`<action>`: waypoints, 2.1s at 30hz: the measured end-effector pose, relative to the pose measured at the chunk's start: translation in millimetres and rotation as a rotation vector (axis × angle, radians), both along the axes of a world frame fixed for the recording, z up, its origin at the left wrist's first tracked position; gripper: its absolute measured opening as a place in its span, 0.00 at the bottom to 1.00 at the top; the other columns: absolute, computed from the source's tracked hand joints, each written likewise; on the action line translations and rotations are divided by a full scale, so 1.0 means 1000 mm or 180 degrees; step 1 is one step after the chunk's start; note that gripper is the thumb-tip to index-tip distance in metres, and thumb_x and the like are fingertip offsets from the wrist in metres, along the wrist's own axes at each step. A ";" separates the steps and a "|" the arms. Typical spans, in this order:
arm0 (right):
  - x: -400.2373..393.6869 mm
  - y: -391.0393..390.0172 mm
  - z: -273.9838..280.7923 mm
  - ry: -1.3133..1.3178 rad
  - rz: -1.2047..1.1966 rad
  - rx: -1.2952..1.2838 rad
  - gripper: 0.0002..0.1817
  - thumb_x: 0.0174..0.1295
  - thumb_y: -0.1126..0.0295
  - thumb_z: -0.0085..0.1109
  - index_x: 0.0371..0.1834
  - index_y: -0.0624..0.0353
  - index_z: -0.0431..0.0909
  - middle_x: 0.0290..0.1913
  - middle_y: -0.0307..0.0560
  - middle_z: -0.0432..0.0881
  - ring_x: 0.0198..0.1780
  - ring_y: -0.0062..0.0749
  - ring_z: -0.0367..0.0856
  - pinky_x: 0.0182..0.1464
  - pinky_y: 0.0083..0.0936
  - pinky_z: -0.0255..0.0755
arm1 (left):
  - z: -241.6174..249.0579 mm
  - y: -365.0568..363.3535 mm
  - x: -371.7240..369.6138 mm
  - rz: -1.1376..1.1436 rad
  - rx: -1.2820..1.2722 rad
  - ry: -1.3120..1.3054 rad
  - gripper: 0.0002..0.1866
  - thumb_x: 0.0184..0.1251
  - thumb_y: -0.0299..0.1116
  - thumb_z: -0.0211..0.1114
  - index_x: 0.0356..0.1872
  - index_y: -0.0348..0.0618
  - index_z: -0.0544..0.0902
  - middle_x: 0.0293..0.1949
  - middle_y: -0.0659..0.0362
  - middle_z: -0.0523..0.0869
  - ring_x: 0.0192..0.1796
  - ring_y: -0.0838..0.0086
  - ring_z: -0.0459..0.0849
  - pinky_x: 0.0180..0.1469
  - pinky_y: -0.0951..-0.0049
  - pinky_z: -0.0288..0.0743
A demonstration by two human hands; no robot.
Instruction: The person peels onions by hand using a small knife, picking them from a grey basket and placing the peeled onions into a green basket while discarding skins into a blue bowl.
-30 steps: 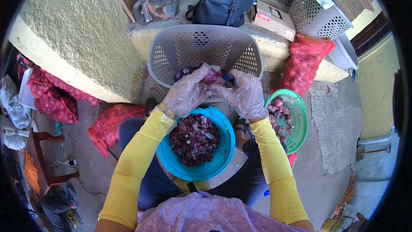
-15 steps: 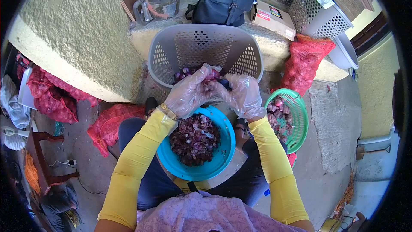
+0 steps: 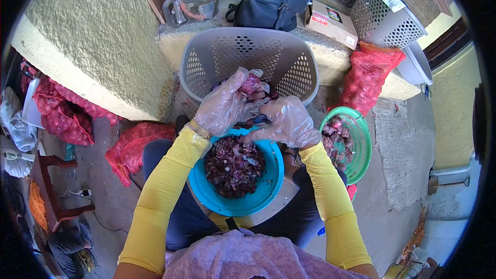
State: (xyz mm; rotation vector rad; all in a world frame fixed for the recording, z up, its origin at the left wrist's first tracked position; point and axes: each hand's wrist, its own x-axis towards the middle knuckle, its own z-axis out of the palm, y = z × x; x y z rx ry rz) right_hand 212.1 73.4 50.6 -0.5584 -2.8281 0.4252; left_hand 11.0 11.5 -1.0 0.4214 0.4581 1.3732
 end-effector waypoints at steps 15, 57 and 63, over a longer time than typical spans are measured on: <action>-0.001 -0.002 -0.001 0.0785 -0.1260 -0.0596 0.29 0.61 0.42 0.75 0.39 0.61 0.88 0.28 0.59 0.87 0.34 0.58 0.88 0.40 0.48 0.80 | 0.009 -0.006 0.011 -0.0177 0.0070 0.0283 0.28 0.89 0.51 0.52 0.75 0.42 0.74 0.55 0.58 0.86 0.52 0.76 0.84 0.60 0.70 0.80; -0.003 -0.005 -0.011 0.0385 -0.0081 0.0297 0.29 0.63 0.37 0.69 0.27 0.56 0.86 0.24 0.55 0.84 0.29 0.55 0.86 0.34 0.47 0.79 | -0.011 0.001 0.001 0.0200 -0.0221 0.0060 0.27 0.86 0.53 0.56 0.65 0.38 0.78 0.53 0.51 0.87 0.55 0.63 0.88 0.62 0.55 0.85; -0.003 -0.004 -0.011 0.0111 -0.0092 0.0112 0.33 0.59 0.31 0.69 0.32 0.55 0.88 0.26 0.53 0.84 0.31 0.55 0.86 0.36 0.48 0.78 | -0.014 0.002 -0.002 0.0153 -0.0021 0.0128 0.28 0.86 0.54 0.54 0.64 0.36 0.78 0.53 0.49 0.88 0.57 0.59 0.88 0.64 0.52 0.84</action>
